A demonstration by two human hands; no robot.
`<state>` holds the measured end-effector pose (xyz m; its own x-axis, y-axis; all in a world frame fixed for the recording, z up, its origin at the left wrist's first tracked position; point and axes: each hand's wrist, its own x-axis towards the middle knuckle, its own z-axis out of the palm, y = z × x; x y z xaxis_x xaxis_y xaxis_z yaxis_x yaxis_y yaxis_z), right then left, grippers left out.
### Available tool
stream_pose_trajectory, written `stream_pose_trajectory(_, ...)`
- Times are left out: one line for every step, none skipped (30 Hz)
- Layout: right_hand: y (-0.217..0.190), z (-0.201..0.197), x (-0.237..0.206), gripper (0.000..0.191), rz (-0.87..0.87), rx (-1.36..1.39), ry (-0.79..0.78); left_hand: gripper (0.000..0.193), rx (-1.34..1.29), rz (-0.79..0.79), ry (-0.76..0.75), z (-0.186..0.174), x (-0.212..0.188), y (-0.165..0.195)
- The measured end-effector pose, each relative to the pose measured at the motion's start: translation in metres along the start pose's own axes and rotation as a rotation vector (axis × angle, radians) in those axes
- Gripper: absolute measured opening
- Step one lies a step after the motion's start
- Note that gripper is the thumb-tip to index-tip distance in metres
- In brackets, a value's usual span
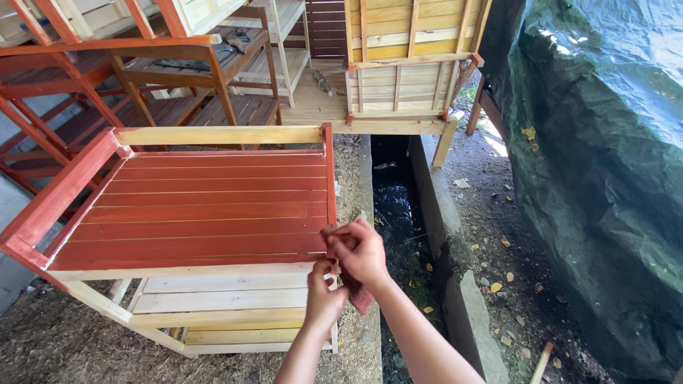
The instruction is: The person wipes a red-stained wooden furniture frame with a cloth, running the cloth along the edges, rails, and slats of the frame to remove excess stain. They work around the frame, treating different sides and corners one after another.
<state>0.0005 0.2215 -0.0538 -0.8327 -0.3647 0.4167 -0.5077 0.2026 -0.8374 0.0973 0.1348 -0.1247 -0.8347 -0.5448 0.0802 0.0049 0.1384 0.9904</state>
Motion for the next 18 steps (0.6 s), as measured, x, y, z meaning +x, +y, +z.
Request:
stream_pose_trajectory(0.005, -0.002, 0.001, 0.014, 0.101, 0.120, 0.094, 0.060, 0.054, -0.006, -0.064, 0.005, 0.000, 0.002)
stream_pose_trajectory(0.010, -0.002, 0.004, 0.014, 0.204, 0.241, 0.188, 0.064, 0.109, -0.013, -0.127, 0.009, -0.003, 0.004)
stream_pose_trajectory(0.014, -0.004, 0.008, 0.014, 0.305, 0.363, 0.285, 0.070, 0.156, 0.048, -0.129, 0.013, -0.006, 0.007)
stream_pose_trajectory(0.018, -0.007, 0.011, 0.015, 0.348, 0.511, 0.372, 0.076, 0.203, 0.113, -0.131, 0.018, -0.008, 0.011)
stream_pose_trajectory(0.022, -0.011, 0.016, 0.016, 0.387, 0.660, 0.460, 0.083, 0.249, 0.180, -0.134, 0.022, -0.009, 0.016)
stream_pose_trajectory(0.025, -0.015, 0.020, 0.017, 0.425, 0.808, 0.548, 0.081, 0.151, 0.076, -0.132, 0.026, -0.011, 0.022)
stream_pose_trajectory(0.027, -0.021, 0.022, 0.019, 0.475, 0.875, 0.591, 0.080, 0.052, -0.031, -0.132, 0.030, -0.013, 0.027)
stream_pose_trajectory(0.029, -0.027, 0.023, 0.021, 0.527, 0.942, 0.634, 0.079, -0.045, -0.140, -0.134, 0.032, -0.015, 0.032)
stream_pose_trajectory(0.031, -0.033, 0.024, 0.023, 0.578, 1.010, 0.678, 0.069, -0.037, -0.147, -0.107, 0.034, -0.016, 0.037)
stream_pose_trajectory(0.033, -0.039, 0.024, 0.024, 0.659, 1.064, 0.691, 0.060, -0.031, -0.153, -0.079, 0.035, -0.016, 0.040)
stream_pose_trajectory(0.034, -0.045, 0.024, 0.025, 0.742, 1.118, 0.702, 0.053, -0.024, -0.161, -0.049, 0.035, -0.017, 0.043)
stream_pose_trajectory(0.036, -0.050, 0.023, 0.027, 0.828, 1.172, 0.710, 0.048, -0.020, -0.144, -0.035, 0.034, -0.017, 0.045)
stream_pose_trajectory(0.038, -0.054, 0.023, 0.028, 0.901, 1.218, 0.679, 0.045, -0.014, -0.126, -0.021, 0.032, -0.016, 0.045)
stream_pose_trajectory(0.040, -0.057, 0.022, 0.029, 0.974, 1.265, 0.647, 0.041, -0.008, -0.108, -0.007, 0.029, -0.014, 0.045)
stream_pose_trajectory(0.043, -0.058, 0.021, 0.030, 1.047, 1.311, 0.612, 0.037, -0.093, -0.032, 0.000, 0.027, -0.011, 0.045)
stream_pose_trajectory(0.045, -0.058, 0.018, 0.029, 1.067, 1.271, 0.545, 0.032, -0.177, 0.047, 0.005, 0.024, -0.006, 0.045)
stream_pose_trajectory(0.049, -0.058, 0.015, 0.029, 1.082, 1.232, 0.480, 0.029, -0.261, 0.128, 0.006, 0.023, -0.001, 0.045)
stream_pose_trajectory(0.052, -0.056, 0.011, 0.029, 1.099, 1.189, 0.416, 0.027, -0.311, 0.081, 0.001, 0.021, 0.005, 0.045)
